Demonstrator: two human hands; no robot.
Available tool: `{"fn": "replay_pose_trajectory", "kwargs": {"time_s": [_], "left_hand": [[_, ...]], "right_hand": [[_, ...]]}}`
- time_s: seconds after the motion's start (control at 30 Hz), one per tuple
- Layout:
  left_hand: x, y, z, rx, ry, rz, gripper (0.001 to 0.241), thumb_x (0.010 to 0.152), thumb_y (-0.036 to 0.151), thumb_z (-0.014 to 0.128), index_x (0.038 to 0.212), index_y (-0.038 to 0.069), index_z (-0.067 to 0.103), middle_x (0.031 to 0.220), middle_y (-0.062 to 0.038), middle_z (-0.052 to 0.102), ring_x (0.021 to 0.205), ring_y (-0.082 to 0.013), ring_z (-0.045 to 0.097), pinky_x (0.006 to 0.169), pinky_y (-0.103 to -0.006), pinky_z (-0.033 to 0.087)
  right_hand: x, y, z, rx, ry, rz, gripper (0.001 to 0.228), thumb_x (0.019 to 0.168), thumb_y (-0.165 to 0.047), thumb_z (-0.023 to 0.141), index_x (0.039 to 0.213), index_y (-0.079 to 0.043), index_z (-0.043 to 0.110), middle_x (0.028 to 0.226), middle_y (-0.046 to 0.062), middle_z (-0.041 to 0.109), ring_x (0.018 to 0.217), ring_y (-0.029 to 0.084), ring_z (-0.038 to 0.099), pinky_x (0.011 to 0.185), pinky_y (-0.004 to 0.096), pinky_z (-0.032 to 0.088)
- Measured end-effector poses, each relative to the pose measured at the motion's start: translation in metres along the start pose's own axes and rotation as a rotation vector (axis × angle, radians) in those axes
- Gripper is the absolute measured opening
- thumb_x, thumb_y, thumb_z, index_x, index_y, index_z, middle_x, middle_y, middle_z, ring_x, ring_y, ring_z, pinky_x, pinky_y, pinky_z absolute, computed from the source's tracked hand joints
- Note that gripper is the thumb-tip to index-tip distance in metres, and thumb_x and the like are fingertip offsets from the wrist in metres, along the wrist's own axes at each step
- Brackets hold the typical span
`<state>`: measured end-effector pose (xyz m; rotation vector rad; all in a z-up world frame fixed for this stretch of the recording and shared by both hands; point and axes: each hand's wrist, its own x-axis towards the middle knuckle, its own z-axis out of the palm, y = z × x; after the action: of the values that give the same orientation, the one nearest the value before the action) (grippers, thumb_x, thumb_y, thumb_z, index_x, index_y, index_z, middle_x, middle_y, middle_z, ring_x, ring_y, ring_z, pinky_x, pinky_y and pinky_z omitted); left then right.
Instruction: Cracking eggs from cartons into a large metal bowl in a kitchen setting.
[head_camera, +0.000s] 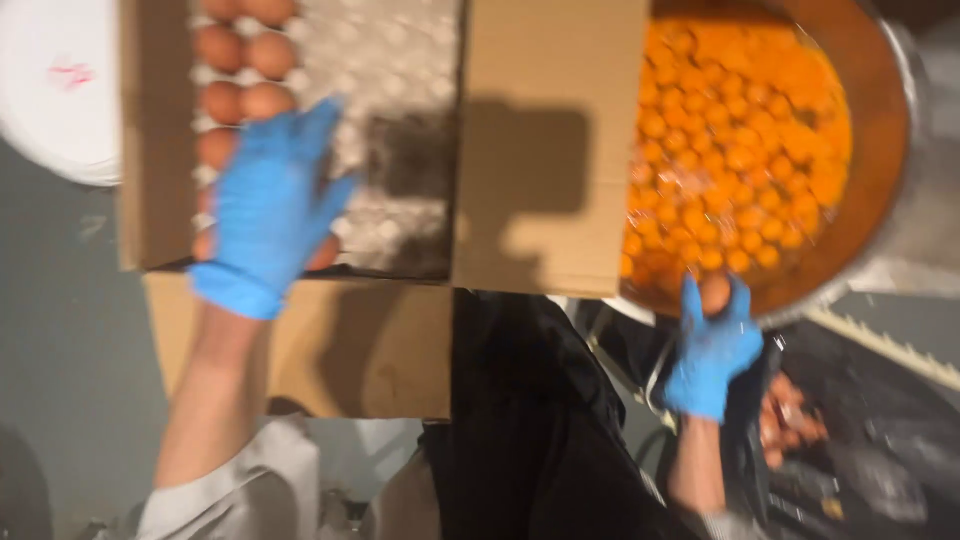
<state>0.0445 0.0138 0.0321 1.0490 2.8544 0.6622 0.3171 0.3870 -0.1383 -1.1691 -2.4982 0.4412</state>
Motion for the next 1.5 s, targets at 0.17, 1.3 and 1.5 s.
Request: {"fn": "replay_pose_trajectory", "kwargs": {"time_s": [0.17, 1.3, 1.5], "left_hand": [[-0.019, -0.043, 0.018, 0.541, -0.205, -0.041, 0.043, 0.082, 0.028, 0.077, 0.12, 0.012, 0.067, 0.101, -0.014, 0.065, 0.092, -0.0355, 0.06, 0.076, -0.0471, 0.052], [0.05, 0.156, 0.071, -0.809, -0.331, 0.249, 0.085, 0.093, 0.016, 0.074, 0.164, 0.012, 0.027, 0.157, -0.015, 0.049, 0.144, -0.0316, 0.051, 0.124, -0.0424, 0.04], [-0.022, 0.014, 0.003, 0.05, -0.122, -0.036, 0.062, 0.087, 0.02, 0.076, 0.145, 0.007, 0.058, 0.125, -0.016, 0.063, 0.116, -0.0356, 0.059, 0.094, -0.046, 0.05]], "right_hand": [[0.048, 0.023, 0.035, 0.206, 0.124, -0.006, 0.046, 0.097, -0.036, 0.088, 0.124, -0.002, 0.073, 0.092, 0.022, 0.075, 0.077, 0.03, 0.074, 0.071, 0.04, 0.056], [-0.021, 0.022, -0.025, 0.551, 0.034, -0.033, 0.045, 0.098, -0.018, 0.088, 0.133, -0.001, 0.066, 0.114, 0.011, 0.075, 0.099, 0.016, 0.071, 0.094, 0.034, 0.06], [0.005, 0.023, 0.0, 0.071, -0.077, 0.068, 0.046, 0.094, -0.024, 0.088, 0.131, -0.002, 0.071, 0.099, 0.016, 0.077, 0.083, 0.02, 0.072, 0.078, 0.036, 0.057]]}}
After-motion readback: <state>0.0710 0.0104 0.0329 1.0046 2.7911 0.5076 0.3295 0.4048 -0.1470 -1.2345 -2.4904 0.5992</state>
